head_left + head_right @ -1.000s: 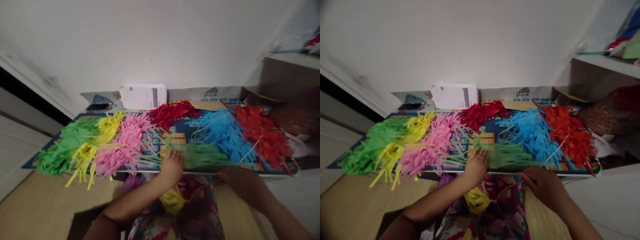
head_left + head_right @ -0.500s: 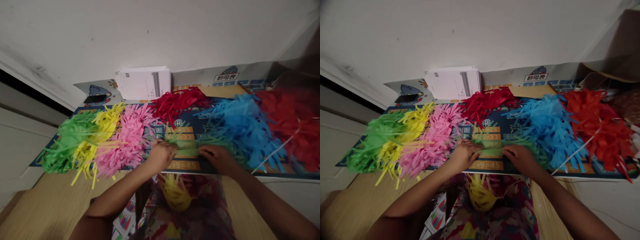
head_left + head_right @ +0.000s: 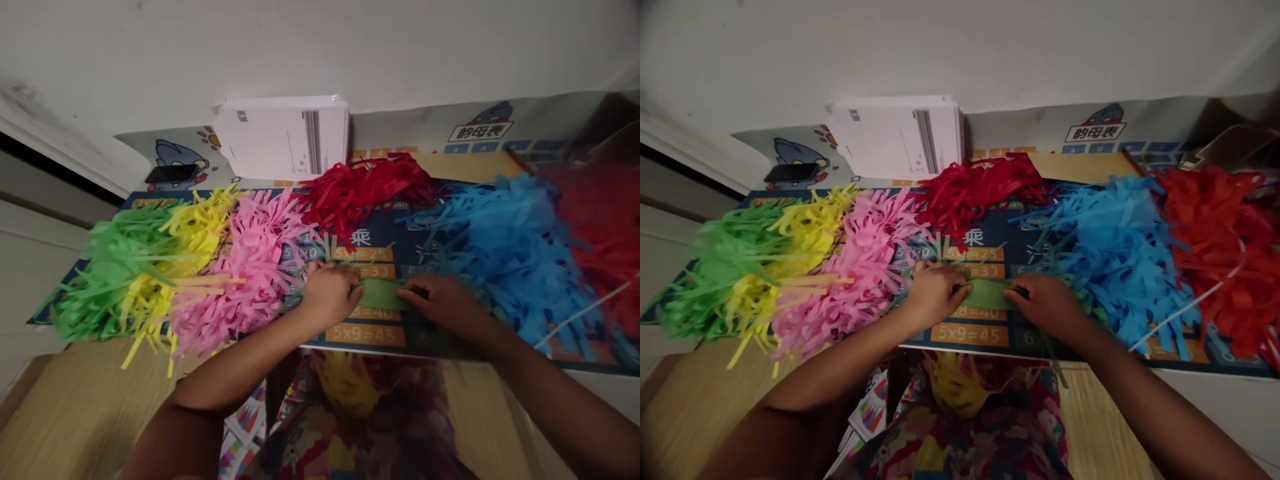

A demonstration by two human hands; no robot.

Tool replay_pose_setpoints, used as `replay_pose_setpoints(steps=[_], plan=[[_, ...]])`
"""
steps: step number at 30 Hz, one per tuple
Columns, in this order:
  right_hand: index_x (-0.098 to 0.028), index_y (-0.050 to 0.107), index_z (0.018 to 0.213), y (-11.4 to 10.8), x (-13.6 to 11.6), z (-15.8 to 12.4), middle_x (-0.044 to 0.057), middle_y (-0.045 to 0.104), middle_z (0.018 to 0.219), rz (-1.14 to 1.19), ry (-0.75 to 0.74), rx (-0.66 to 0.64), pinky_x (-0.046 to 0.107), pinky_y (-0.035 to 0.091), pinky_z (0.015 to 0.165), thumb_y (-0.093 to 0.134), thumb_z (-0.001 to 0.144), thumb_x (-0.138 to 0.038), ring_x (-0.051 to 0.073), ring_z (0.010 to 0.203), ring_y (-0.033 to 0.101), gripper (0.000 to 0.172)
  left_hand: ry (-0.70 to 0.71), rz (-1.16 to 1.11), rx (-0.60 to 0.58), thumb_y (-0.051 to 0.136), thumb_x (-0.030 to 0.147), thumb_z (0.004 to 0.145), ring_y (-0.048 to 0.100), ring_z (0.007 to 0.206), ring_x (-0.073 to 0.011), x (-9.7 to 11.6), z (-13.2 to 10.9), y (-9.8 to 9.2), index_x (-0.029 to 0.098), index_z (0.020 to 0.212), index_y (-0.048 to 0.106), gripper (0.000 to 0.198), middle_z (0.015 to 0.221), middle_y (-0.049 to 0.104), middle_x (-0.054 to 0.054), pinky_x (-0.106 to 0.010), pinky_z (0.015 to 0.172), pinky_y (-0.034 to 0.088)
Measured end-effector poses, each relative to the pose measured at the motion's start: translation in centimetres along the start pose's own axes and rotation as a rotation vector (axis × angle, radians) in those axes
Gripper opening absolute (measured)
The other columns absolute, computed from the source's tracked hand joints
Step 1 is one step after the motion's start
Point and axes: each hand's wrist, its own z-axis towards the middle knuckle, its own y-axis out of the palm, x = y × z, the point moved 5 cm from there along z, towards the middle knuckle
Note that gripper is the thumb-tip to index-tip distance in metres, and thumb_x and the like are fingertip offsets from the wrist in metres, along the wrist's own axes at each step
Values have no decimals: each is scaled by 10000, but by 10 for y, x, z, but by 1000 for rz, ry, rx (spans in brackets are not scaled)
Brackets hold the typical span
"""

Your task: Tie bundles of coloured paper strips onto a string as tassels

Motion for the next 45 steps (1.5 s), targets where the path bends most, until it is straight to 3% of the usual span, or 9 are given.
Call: replay_pose_setpoints(steps=[4,20,24,28,31,35,38,41,45], plan=[[-204,595,671,-1,2,0,33,653,670,-33,18,65,281,311,547,500,922,-457,171,593,571,369,-3,14,4,635,353,873,644,890,-266,-1,2,2,204,803,708,180,798,729,-49,-433,817,378],[-207,584,653,0,3,1,28,628,651,-109,58,59,278,285,537,549,854,-394,160,575,530,277,-32,45,-58,597,401,896,633,874,-274,-2,9,4,190,764,691,266,761,710,-64,-432,802,376],[-207,591,650,0,4,2,30,639,657,-117,83,57,279,284,536,561,845,-409,163,567,531,282,-34,36,-28,633,392,889,622,928,-279,-2,7,1,195,922,686,206,885,715,-70,-448,845,392],[-215,626,727,2,8,4,9,640,631,-91,94,88,268,280,521,596,819,-378,153,537,524,190,283,136,94,514,280,976,527,1162,-281,17,3,-4,214,1159,622,223,1189,647,-95,-457,989,364],[-214,624,755,1,12,4,3,630,622,-107,113,96,269,294,534,608,832,-367,157,549,533,173,546,232,-23,353,212,1029,549,1076,-239,31,-3,3,235,1002,668,317,997,669,-50,-426,1046,344],[-176,666,896,-19,5,-11,91,702,830,-253,178,211,305,316,565,603,878,-334,228,705,608,171,570,343,-85,310,171,1012,582,913,-216,34,-10,4,234,981,686,382,891,663,-44,-446,1106,301],[-146,676,1053,-30,-26,-30,169,697,1080,-387,-81,340,366,366,710,525,922,-217,291,940,614,213,571,344,-68,411,219,956,594,888,-243,37,-16,-2,177,1042,685,290,915,665,-78,-520,1112,275],[-177,688,1004,-15,-52,-41,115,719,1028,-401,-428,213,402,342,846,531,893,-159,262,932,612,193,546,313,-80,523,277,878,610,921,-276,40,-16,-6,128,1049,684,278,974,675,-116,-577,1113,233],[-167,686,949,1,-43,-33,104,719,945,-422,-477,154,400,319,845,565,864,-181,254,878,612,148,507,334,-57,567,265,846,626,937,-286,42,-11,-3,117,1017,683,254,986,683,-132,-585,1118,204]])
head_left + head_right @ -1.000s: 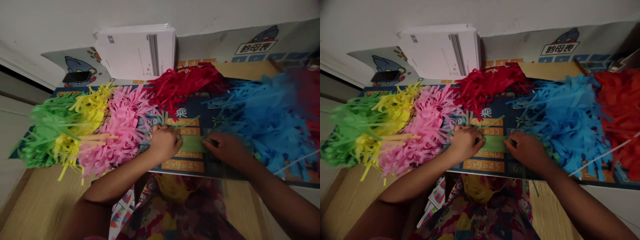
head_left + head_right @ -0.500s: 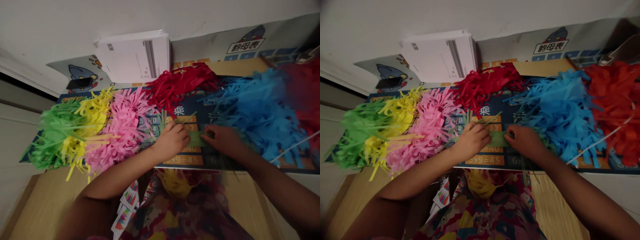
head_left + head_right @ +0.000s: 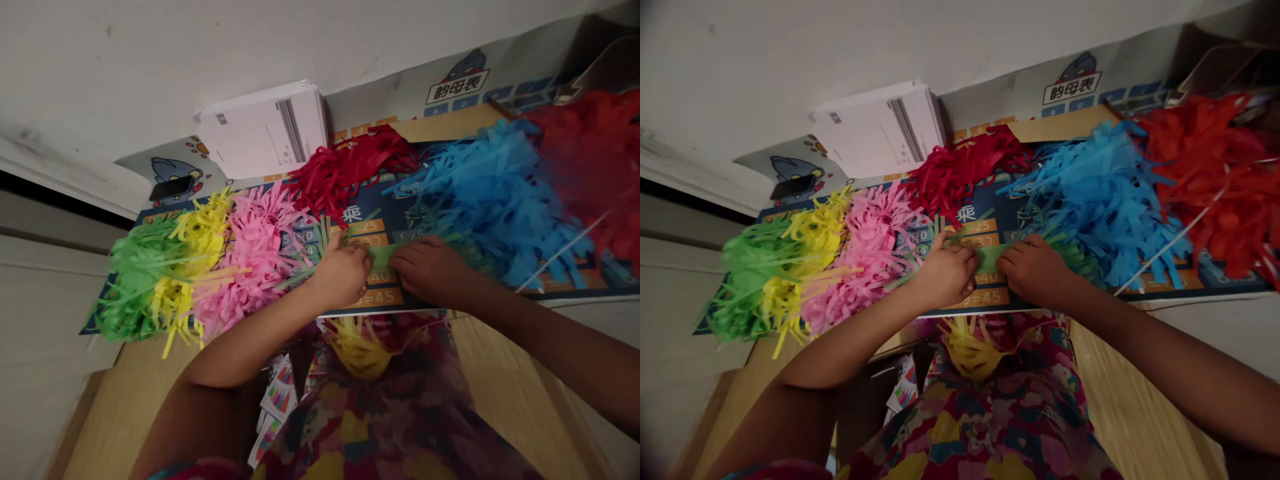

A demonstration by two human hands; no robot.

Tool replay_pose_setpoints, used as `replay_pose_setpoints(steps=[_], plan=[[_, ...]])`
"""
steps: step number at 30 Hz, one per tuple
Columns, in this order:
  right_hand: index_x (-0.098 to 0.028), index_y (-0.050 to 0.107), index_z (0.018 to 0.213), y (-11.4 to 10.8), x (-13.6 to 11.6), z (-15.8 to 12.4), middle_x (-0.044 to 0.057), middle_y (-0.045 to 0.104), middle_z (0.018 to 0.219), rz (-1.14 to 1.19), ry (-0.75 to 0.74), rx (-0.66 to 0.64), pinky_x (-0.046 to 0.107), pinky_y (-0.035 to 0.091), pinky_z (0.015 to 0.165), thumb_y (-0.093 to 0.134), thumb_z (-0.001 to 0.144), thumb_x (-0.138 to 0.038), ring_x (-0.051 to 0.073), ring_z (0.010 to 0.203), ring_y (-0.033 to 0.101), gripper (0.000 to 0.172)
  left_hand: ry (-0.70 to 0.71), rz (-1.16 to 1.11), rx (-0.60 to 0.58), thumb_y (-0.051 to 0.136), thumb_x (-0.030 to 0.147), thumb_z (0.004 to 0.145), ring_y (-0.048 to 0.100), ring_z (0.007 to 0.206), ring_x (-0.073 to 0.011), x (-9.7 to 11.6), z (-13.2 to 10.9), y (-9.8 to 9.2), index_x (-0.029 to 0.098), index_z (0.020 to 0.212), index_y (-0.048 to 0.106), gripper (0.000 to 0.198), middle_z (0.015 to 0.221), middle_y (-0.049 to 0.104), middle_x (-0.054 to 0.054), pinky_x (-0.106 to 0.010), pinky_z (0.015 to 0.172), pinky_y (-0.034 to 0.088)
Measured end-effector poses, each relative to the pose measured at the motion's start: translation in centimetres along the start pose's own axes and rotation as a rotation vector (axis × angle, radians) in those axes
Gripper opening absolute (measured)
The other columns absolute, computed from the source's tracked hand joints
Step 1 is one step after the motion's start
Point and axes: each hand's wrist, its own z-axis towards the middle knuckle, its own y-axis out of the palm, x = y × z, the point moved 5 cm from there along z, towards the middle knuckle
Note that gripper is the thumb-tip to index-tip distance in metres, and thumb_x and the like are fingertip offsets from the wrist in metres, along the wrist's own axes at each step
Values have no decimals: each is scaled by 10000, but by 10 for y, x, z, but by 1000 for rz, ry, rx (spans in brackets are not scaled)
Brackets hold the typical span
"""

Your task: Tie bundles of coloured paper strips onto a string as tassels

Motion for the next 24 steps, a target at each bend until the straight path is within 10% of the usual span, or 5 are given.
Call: replay_pose_setpoints(steps=[13,24], plan=[[-162,704,955,7,4,4,98,721,964,20,40,99,383,309,839,540,933,-241,238,902,611,183,-93,-40,137,437,182,991,675,912,-194,-11,-15,14,169,1014,678,243,970,746,-50,-527,1169,210],[-189,744,829,27,65,12,62,716,858,473,251,-73,308,404,757,505,950,-402,213,855,630,342,-336,-365,145,550,304,960,638,1042,-226,-44,-16,19,232,904,747,216,1019,763,-29,-442,976,374]])
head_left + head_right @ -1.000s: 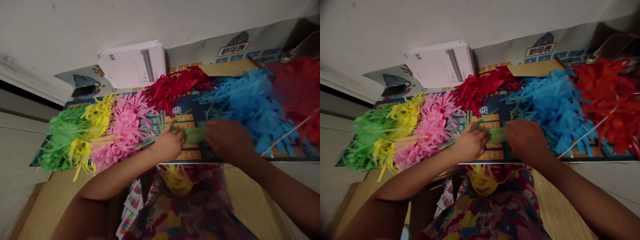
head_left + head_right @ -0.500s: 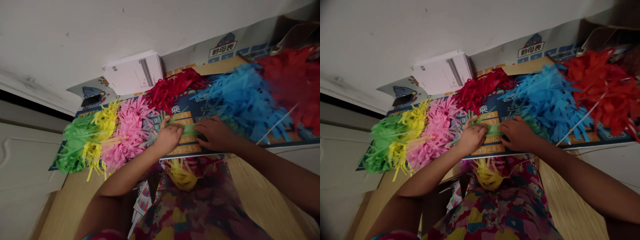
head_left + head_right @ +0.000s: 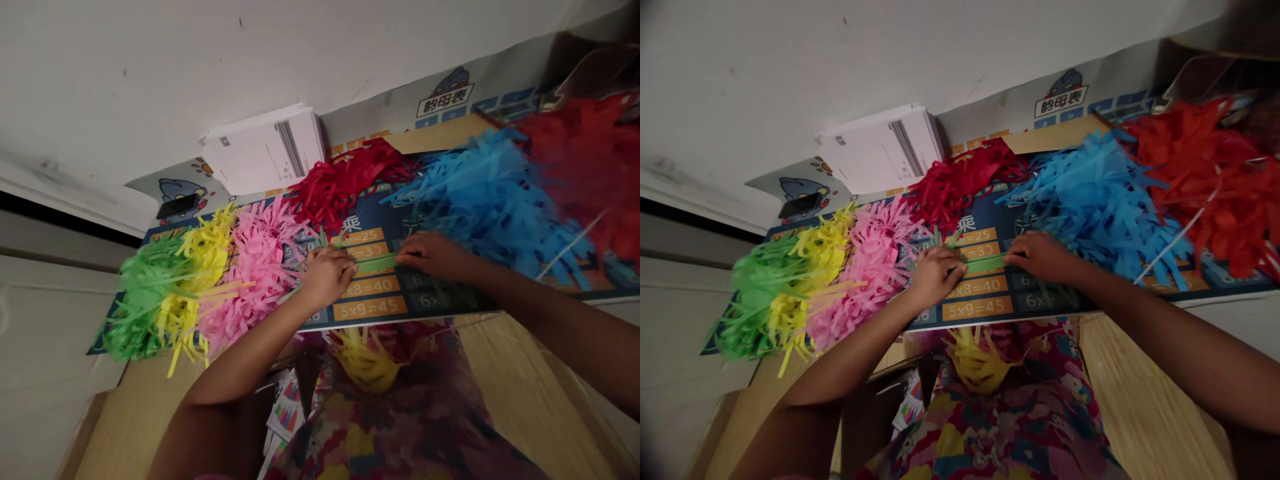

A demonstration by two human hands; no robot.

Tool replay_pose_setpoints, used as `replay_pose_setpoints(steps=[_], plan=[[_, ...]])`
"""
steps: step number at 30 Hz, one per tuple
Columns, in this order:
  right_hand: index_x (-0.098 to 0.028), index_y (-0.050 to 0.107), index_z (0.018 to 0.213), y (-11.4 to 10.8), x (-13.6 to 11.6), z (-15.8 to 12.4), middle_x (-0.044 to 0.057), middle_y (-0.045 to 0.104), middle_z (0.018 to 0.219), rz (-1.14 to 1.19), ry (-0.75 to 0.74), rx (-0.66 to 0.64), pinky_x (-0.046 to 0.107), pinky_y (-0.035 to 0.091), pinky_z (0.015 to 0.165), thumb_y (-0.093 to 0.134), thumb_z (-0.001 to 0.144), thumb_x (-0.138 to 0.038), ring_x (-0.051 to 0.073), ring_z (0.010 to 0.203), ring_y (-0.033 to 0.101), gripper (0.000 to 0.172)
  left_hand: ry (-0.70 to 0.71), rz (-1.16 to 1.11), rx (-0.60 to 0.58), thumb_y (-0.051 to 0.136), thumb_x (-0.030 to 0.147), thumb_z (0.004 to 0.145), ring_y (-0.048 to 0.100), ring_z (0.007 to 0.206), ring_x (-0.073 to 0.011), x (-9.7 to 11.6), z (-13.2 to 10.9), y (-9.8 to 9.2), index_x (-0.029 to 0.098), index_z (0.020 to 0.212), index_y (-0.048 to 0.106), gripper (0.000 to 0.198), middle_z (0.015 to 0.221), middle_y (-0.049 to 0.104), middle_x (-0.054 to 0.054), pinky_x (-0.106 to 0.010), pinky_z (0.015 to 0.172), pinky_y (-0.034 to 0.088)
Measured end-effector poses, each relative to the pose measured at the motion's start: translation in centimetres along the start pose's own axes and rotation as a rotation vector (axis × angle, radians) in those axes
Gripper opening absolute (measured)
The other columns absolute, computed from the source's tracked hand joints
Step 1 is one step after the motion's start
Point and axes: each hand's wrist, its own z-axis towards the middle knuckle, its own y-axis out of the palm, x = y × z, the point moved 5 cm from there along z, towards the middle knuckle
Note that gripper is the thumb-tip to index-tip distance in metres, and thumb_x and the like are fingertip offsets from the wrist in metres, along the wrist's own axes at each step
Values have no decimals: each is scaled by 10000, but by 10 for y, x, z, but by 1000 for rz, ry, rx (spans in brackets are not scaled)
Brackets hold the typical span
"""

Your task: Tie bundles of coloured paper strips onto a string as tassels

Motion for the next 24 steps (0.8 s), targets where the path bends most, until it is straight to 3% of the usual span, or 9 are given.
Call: replay_pose_setpoints(steps=[7,16,20,22,24], plan=[[-208,665,648,-2,2,14,45,677,757,-120,274,-49,295,318,587,548,889,-465,192,705,587,371,-148,102,-82,574,330,908,619,1020,-274,1,12,0,208,758,724,245,937,739,-54,-447,884,386],[-209,643,653,0,3,14,34,671,796,-157,329,-85,292,310,601,579,871,-429,194,742,591,316,-170,190,-244,567,358,888,631,964,-297,1,28,-5,196,753,749,279,901,728,-85,-453,843,394],[-206,642,686,1,3,15,32,671,791,-172,349,-106,296,291,596,606,864,-422,190,714,580,283,-169,192,-274,588,362,885,637,949,-289,-2,32,-5,207,857,755,230,926,735,-75,-450,849,393],[-206,664,790,-4,-4,15,28,681,815,-206,324,-64,301,291,618,645,848,-398,191,725,578,201,-100,197,-209,624,344,874,621,976,-281,-1,32,-7,207,991,726,206,999,726,-74,-433,843,394],[-195,674,874,-11,-20,15,50,695,884,-328,188,17,325,291,675,640,863,-323,217,816,584,134,109,235,-133,612,293,897,589,1037,-272,8,31,-9,218,1095,685,224,1066,707,-74,-416,845,389]])
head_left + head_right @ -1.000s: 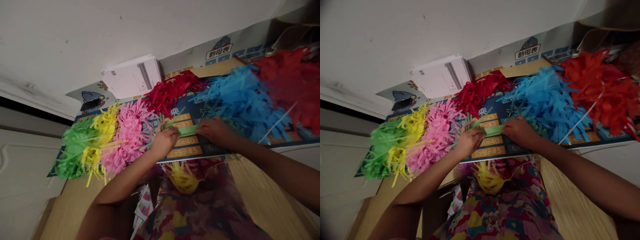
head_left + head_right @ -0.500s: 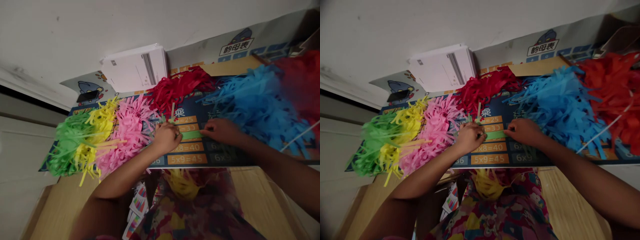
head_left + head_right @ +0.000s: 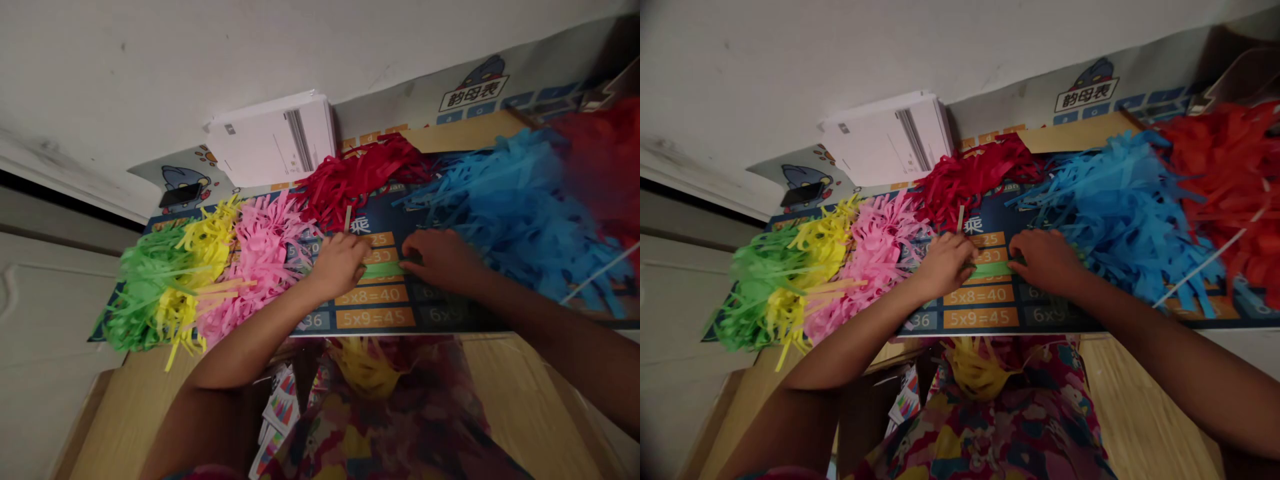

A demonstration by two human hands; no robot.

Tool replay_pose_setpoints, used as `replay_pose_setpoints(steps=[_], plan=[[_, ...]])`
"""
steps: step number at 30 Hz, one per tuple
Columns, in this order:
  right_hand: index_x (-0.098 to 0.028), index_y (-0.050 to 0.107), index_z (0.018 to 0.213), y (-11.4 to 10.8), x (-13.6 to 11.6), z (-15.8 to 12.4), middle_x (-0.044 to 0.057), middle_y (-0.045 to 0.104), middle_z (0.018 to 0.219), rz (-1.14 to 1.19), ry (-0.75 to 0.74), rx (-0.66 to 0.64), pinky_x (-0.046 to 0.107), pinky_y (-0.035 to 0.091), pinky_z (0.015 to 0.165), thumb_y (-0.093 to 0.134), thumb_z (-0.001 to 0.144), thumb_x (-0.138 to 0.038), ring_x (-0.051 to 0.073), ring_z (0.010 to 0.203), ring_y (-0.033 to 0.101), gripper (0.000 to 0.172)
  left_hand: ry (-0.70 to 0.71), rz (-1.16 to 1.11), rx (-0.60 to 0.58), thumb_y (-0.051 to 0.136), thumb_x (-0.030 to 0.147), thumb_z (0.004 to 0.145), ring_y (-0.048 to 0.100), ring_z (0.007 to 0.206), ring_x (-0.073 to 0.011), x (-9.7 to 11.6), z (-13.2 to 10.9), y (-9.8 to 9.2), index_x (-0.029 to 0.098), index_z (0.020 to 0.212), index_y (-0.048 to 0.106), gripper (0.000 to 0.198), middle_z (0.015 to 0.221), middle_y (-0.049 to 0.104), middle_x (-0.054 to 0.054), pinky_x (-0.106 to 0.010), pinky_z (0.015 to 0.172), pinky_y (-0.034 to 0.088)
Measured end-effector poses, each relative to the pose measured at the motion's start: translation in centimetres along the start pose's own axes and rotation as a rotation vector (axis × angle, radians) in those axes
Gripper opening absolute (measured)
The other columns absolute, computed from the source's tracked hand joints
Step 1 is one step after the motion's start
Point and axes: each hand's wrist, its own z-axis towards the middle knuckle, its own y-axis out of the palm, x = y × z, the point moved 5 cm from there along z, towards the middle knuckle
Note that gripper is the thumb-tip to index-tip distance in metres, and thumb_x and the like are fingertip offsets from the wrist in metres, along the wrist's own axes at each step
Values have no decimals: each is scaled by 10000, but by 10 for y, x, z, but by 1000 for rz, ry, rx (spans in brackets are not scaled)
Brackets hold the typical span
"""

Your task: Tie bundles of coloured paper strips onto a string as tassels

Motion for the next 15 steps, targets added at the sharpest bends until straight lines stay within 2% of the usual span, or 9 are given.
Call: replay_pose_setpoints(steps=[2,4,6,9,12,15], plan=[[-176,677,853,-10,-17,-6,76,696,909,-156,-192,101,364,273,733,579,888,-209,246,899,569,109,248,107,56,544,237,947,564,1064,-259,14,-5,-2,215,1067,685,187,1060,699,-75,-422,876,377],[-170,670,791,-12,-30,-12,81,692,861,-239,-352,137,391,256,769,549,881,-153,249,896,552,151,390,224,76,490,201,971,563,1025,-249,24,-10,-2,189,960,696,206,985,700,-76,-451,936,355],[-171,662,764,-10,-35,-17,77,684,807,-246,-452,147,401,251,797,574,860,-176,235,854,540,131,388,301,104,497,238,966,562,982,-257,31,-14,-3,161,887,698,228,914,697,-83,-494,1000,323],[-167,665,764,-4,-34,-18,84,682,789,-259,-514,157,401,249,816,591,855,-216,219,804,530,128,313,333,160,524,353,941,560,952,-279,39,-15,-2,139,861,714,297,819,689,-90,-562,1069,270],[-167,667,746,-1,-28,-12,77,692,788,-245,-501,140,398,239,815,562,880,-206,208,787,536,174,241,353,198,543,368,918,562,922,-286,43,-12,3,138,831,723,304,775,684,-98,-597,1077,264],[-174,667,734,-4,-25,-6,66,705,787,-193,-409,112,399,233,803,553,893,-218,206,786,541,201,200,377,227,556,317,913,563,883,-284,40,-9,7,149,793,709,257,734,669,-92,-625,1048,283]])
